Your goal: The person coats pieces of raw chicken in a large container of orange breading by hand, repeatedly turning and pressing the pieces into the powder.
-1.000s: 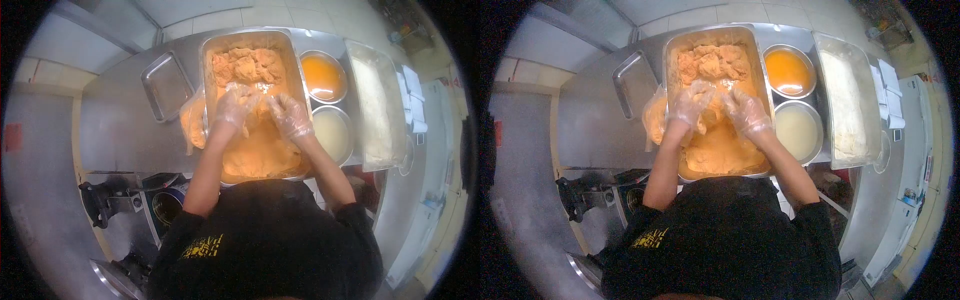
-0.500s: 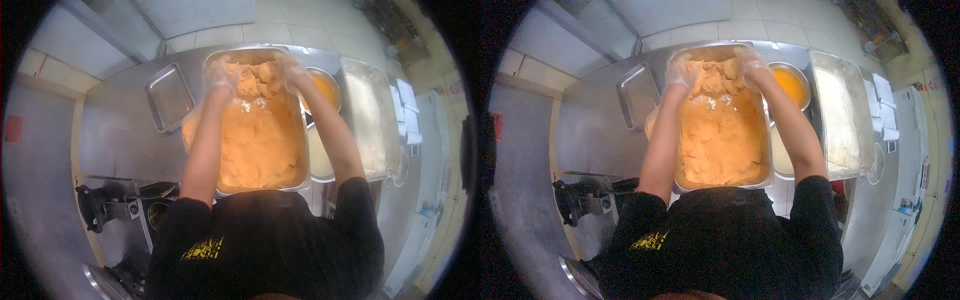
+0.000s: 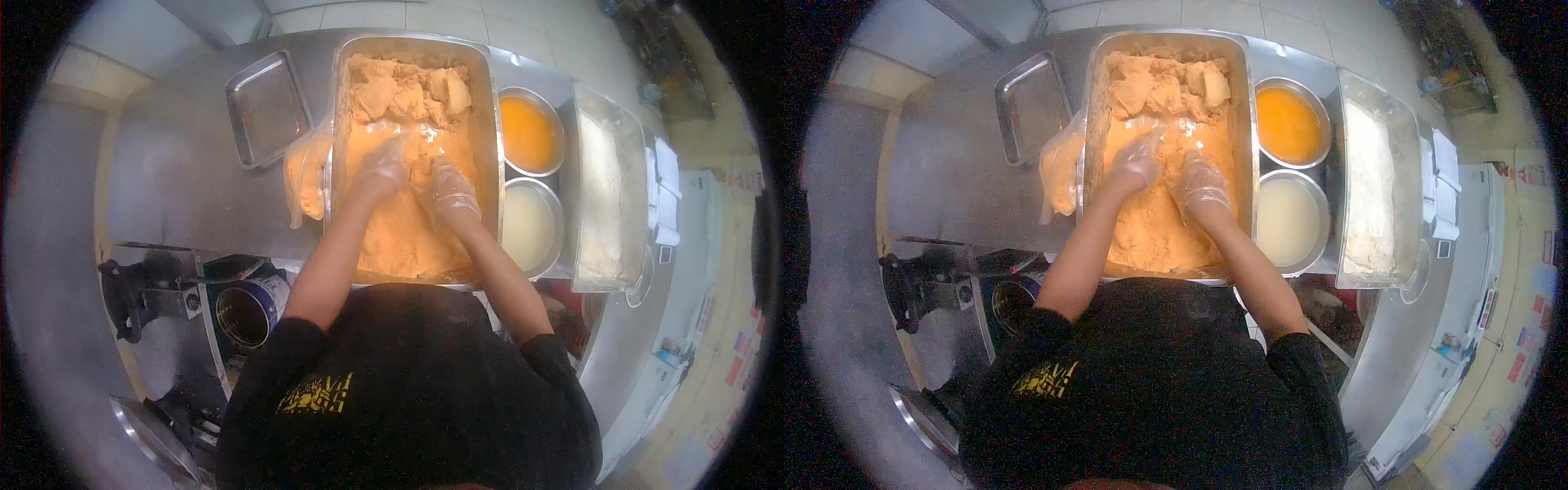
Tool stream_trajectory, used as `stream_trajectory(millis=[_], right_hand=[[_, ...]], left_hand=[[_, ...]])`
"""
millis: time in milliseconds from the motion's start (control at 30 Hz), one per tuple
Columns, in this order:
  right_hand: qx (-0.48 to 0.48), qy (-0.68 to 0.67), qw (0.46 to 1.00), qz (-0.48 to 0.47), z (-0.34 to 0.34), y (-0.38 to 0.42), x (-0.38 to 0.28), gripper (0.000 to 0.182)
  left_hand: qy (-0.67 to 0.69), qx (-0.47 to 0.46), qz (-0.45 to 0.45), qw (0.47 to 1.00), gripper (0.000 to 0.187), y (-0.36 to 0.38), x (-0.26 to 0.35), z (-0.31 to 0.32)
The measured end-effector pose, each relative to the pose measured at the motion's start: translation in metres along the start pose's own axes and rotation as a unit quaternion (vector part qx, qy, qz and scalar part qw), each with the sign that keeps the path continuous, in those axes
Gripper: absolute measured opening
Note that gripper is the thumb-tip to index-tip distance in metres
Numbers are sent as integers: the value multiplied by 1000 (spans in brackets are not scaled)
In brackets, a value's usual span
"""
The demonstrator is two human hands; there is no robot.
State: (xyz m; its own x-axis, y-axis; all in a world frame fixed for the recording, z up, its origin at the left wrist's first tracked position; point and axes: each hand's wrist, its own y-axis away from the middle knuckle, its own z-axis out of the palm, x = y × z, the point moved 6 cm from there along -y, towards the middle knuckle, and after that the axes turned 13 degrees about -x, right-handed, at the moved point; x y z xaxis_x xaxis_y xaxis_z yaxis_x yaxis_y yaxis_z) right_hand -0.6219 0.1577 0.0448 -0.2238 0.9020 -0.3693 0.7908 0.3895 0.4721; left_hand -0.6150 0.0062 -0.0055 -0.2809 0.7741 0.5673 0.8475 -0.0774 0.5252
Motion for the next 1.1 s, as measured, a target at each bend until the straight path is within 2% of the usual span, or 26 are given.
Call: stream_trajectory(millis=[67, 200, 267, 400, 467, 600, 667, 700, 800, 867, 900, 933, 1000, 1067, 1100], right_hand=[[-27, 15, 999, 13, -8, -2, 2, 53], [-90, 80, 993, 15, -15, -7, 18, 57], [-105, 37, 994, -9, -17, -10, 17, 62], [-98, 0, 995, 25, -5, -27, 20, 68], [-129, 34, 991, 28, -10, -18, 9, 74], [-167, 90, 982, 20, -1, -18, 9, 82], [-171, 92, 978, 74, 1, -12, 9, 73], [-171, 95, 976, 100, 0, -11, 9, 69], [-88, 139, 986, -14, 8, -21, 31, 59], [-94, 24, 995, -6, -25, -10, 25, 59], [-99, -35, 995, -1, -40, -5, 23, 60], [-98, 1, 995, -24, -49, -5, 26, 54], [-78, 221, 968, -92, -27, -17, 32, 48], [-22, 429, 888, -165, -29, -4, 6, 50], [-16, 374, 904, -206, -28, -9, 4, 48]], left_hand=[[-12, -14, 74, 997, 66, -25, 2, -1], [-117, -100, 2, 988, 55, -45, 6, 6], [-163, -127, -48, 977, 44, -46, -2, 6], [-98, -66, -84, 989, 34, -25, -6, 1], [-42, -37, -103, 993, 29, -5, -5, -7], [47, 29, -83, 995, 33, 28, -7, -18], [144, 95, -75, 982, 36, 30, -22, -1], [150, 82, -67, 983, 37, 42, -13, -4], [179, 47, -30, 982, 39, 98, 32, -37], [223, 26, -4, 975, 38, 120, 41, -45], [202, 40, -24, 978, 38, 116, 34, -39], [181, 54, -45, 981, 38, 107, 21, -28], [130, 69, -60, 987, 38, 92, 0, -5], [66, 82, -42, 994, 38, 73, -13, -1], [74, 102, -33, 991, 37, 67, -14, -4]])
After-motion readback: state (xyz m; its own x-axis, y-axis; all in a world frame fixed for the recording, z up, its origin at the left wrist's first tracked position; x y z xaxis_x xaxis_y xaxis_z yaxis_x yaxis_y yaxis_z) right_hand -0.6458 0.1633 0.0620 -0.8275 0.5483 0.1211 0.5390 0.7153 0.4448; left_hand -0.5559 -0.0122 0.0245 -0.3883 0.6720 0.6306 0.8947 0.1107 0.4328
